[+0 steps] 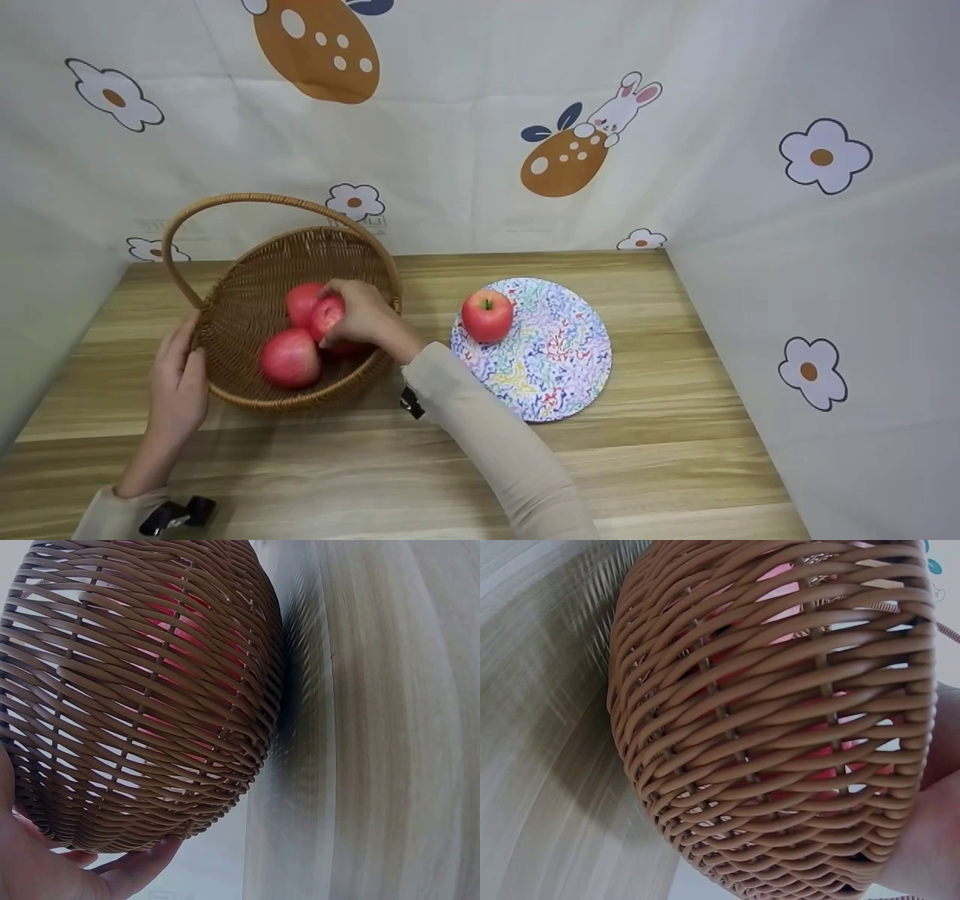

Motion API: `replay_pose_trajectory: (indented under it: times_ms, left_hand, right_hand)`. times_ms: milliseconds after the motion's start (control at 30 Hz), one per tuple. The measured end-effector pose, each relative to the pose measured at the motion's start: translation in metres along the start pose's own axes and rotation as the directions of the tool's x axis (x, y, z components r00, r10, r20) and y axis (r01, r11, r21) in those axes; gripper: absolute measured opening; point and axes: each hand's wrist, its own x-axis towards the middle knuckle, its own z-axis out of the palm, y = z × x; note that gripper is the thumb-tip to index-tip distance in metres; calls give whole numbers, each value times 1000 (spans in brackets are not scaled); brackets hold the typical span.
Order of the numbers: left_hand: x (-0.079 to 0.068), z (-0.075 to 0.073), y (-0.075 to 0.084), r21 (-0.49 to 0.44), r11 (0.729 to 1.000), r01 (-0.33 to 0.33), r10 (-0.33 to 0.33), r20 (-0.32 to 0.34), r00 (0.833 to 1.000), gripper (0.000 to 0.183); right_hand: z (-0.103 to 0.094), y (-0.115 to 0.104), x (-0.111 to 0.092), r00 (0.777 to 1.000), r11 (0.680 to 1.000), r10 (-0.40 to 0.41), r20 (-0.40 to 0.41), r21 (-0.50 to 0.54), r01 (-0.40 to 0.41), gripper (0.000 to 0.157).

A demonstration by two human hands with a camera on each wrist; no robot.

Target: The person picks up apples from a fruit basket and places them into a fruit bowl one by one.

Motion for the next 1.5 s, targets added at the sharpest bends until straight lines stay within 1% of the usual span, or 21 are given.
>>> replay_pose_trajectory:
  times_ms: [333,533,700,867,1167,1333,1500]
  left_hand:
    - [0,0,1,-2,1000,17,-17,2,1000,55]
    - [0,-1,1,-13,1000,20,-20,11,1000,56]
    - [0,-1,0,-16,1000,8,-8,0,1000,55]
    - [1,-1,-1,-11,1000,10,-10,-4,1000,55]
    - [0,0,0,-13,1000,15,-15,0,1000,55]
    - [0,-1,1,-15,1000,14,-14,2,1000,55]
    - [0,-2,2,-13,1000,28,-28,5,1000,55]
  right_hand:
    - [0,0,-1,1000,1000,-17,-8,15,17,67]
    - [-2,1,-3,998,998,-57,-19,14,57,66]
    - [-2,0,-3,996,996,-84,-27,18,84,65]
    - [-3,-2,-4,996,996,-85,-39,12,86,65]
    - [-1,-2,-7,995,996,-81,-62,34,83,66]
    - [0,-4,-9,992,994,-96,-78,45,100,66]
    - [1,-4,-11,989,991,-109,-96,61,115,66]
